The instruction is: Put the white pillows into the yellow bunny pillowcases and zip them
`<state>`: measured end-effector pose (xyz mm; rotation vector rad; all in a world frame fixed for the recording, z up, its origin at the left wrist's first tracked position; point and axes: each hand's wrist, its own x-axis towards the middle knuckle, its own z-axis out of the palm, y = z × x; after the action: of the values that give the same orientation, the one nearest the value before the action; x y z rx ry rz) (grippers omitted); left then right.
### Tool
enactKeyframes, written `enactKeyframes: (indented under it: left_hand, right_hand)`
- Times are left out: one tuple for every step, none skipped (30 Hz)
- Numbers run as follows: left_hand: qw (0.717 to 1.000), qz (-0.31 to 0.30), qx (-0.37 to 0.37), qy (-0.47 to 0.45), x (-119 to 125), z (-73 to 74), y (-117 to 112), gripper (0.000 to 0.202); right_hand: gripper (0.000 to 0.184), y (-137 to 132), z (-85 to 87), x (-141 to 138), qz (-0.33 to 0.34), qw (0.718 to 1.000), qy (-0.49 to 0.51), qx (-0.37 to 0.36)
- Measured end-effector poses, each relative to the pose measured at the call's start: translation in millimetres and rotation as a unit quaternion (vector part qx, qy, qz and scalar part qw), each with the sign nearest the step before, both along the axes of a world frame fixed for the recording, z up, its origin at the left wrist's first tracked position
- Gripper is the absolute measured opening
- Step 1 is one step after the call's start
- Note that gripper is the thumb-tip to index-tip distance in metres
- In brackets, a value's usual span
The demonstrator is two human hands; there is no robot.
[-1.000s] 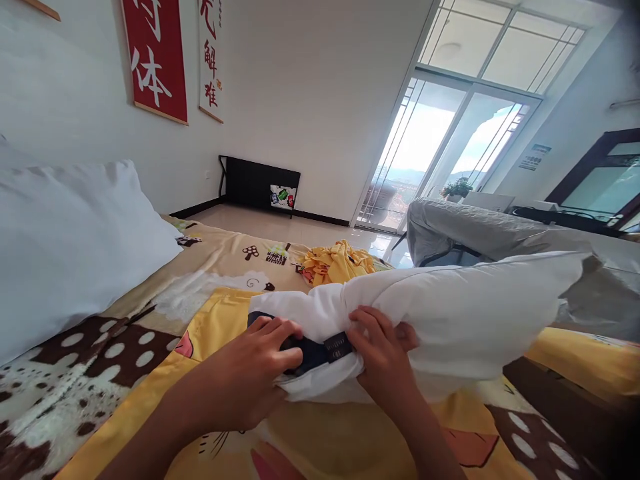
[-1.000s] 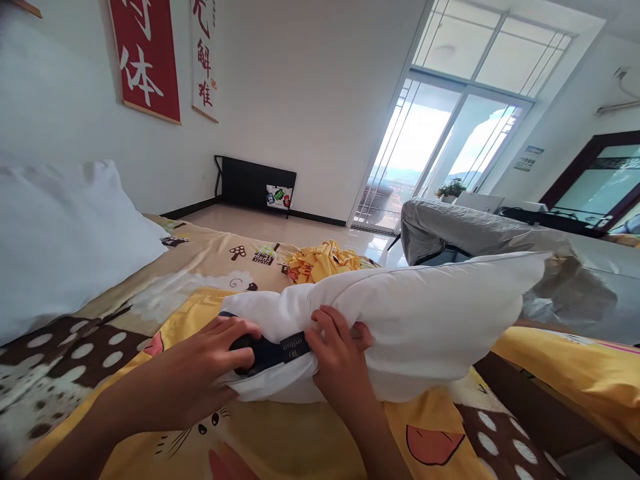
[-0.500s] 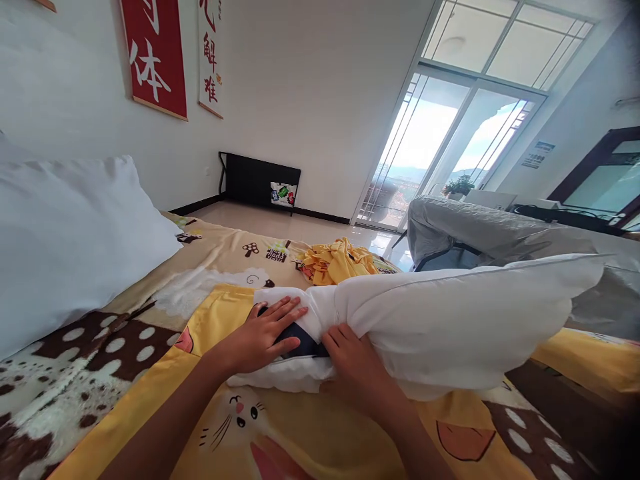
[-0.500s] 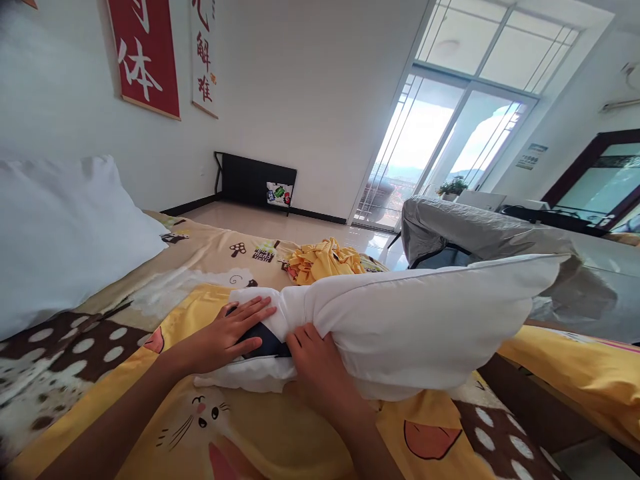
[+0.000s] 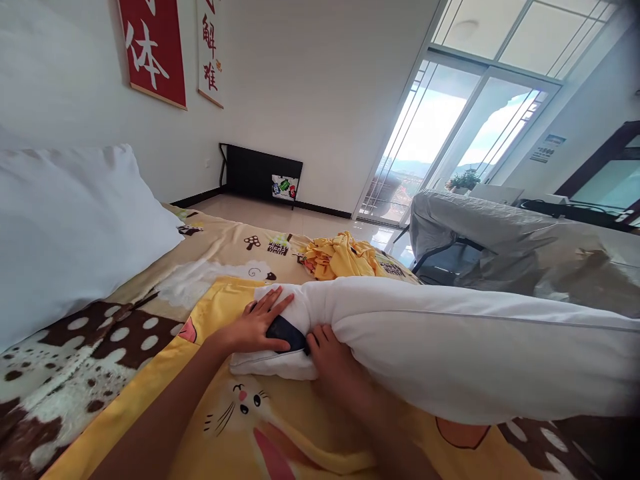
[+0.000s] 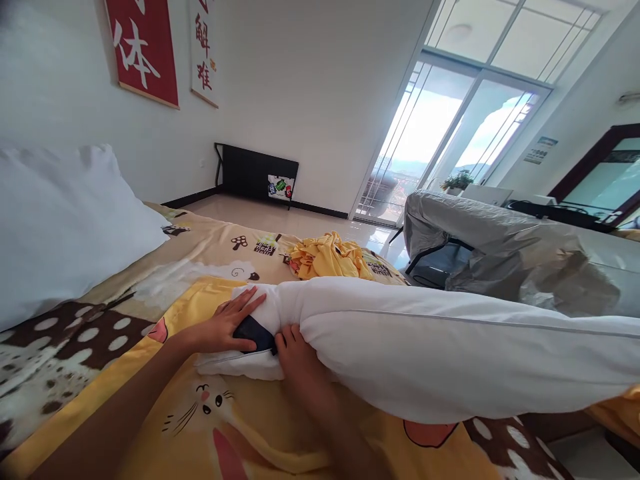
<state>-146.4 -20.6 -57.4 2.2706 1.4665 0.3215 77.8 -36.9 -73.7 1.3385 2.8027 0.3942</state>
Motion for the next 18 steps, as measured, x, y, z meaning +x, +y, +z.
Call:
enactKeyframes:
  left_hand:
    - [1.0, 0.0, -0.001, 0.001, 0.0, 0.6, -0.5, 0.095]
    - [1.0, 0.001, -0.002, 0.002, 0.0, 1.0, -0.8, 0.095]
    - [1.0, 0.001, -0.002, 0.002, -0.2, 1.3, -0.8, 0.095]
    - [1.0, 0.001, -0.002, 0.001, -0.5, 1.4, -0.5, 0.094]
    - [1.0, 0.002, -0.001, 0.0, -0.8, 1.5, 0.0, 0.094]
    - [1.0, 0.003, 0.001, -0.003, -1.1, 1.6, 0.7, 0.093]
    - [1.0, 0.004, 0.003, -0.006, -1.4, 1.7, 1.4, 0.093]
    - [1.0, 0.005, 0.006, -0.008, -1.8, 2.1, 1.9, 0.092]
    - [1.0, 0.007, 0.009, -0.008, -2.0, 2.6, 2.2, 0.092]
    - [1.0, 0.008, 0.014, -0.006, -2.0, 3.5, 2.1, 0.091]
    - [1.0, 0.011, 0.02, -0.002, -1.6, 4.8, 1.4, 0.09]
    - [1.0, 0.015, 0.027, 0.005, -0.6, 6.5, 0.1, 0.089]
    - [0.999, 0.02, 0.039, 0.014, 1.0, 9.0, -1.9, 0.088]
    - [0.998, 0.025, 0.056, 0.025, 3.5, 12.1, -4.8, 0.086]
    - [0.996, 0.03, 0.08, 0.038, 6.6, 16.2, -8.5, 0.084]
    - [0.992, 0.031, 0.11, 0.05, 10.3, 21.3, -13.2, 0.08]
    - [0.987, 0.028, 0.145, 0.06, 14.3, 27.2, -18.6, 0.076]
    - [0.981, 0.018, 0.18, 0.066, 18.1, 33.9, -24.9, 0.07]
  right_hand:
    - [0.039, 0.8, -0.6, -0.3, 0.0, 1.0, -0.003, 0.011]
    - [0.037, 1.4, -1.1, -0.6, 0.001, 1.0, -0.008, 0.021]
    - [0.034, 1.9, -1.5, -1.0, 0.001, 0.999, -0.012, 0.032]
    - [0.03, 2.4, -2.2, -1.4, 0.001, 0.999, -0.015, 0.042]
    - [0.027, 2.8, -3.1, -2.0, 0.0, 0.998, -0.016, 0.053]
    - [0.025, 3.1, -4.2, -2.6, -0.002, 0.998, -0.014, 0.064]
    - [0.025, 3.4, -5.5, -3.3, -0.005, 0.997, -0.01, 0.075]
    - [0.025, 3.7, -6.9, -3.9, -0.007, 0.996, -0.005, 0.084]
    - [0.026, 4.2, -8.5, -4.4, -0.009, 0.996, 0.003, 0.092]
    - [0.026, 4.8, -10.1, -4.8, -0.008, 0.995, 0.011, 0.098]
    - [0.025, 5.6, -11.8, -4.9, -0.008, 0.994, 0.02, 0.103]
    - [0.023, 6.6, -13.6, -4.7, -0.009, 0.994, 0.029, 0.109]
    - [0.021, 7.9, -15.6, -4.2, -0.01, 0.993, 0.04, 0.115]
    - [0.019, 9.3, -17.6, -3.2, -0.011, 0.991, 0.052, 0.121]
    - [0.018, 10.8, -19.5, -1.9, -0.011, 0.99, 0.065, 0.126]
    - [0.017, 12.3, -21.0, -0.5, -0.013, 0.988, 0.077, 0.132]
    - [0.017, 13.7, -21.7, 1.1, -0.017, 0.987, 0.089, 0.136]
    - [0.015, 15.0, -21.3, 2.5, -0.022, 0.985, 0.098, 0.138]
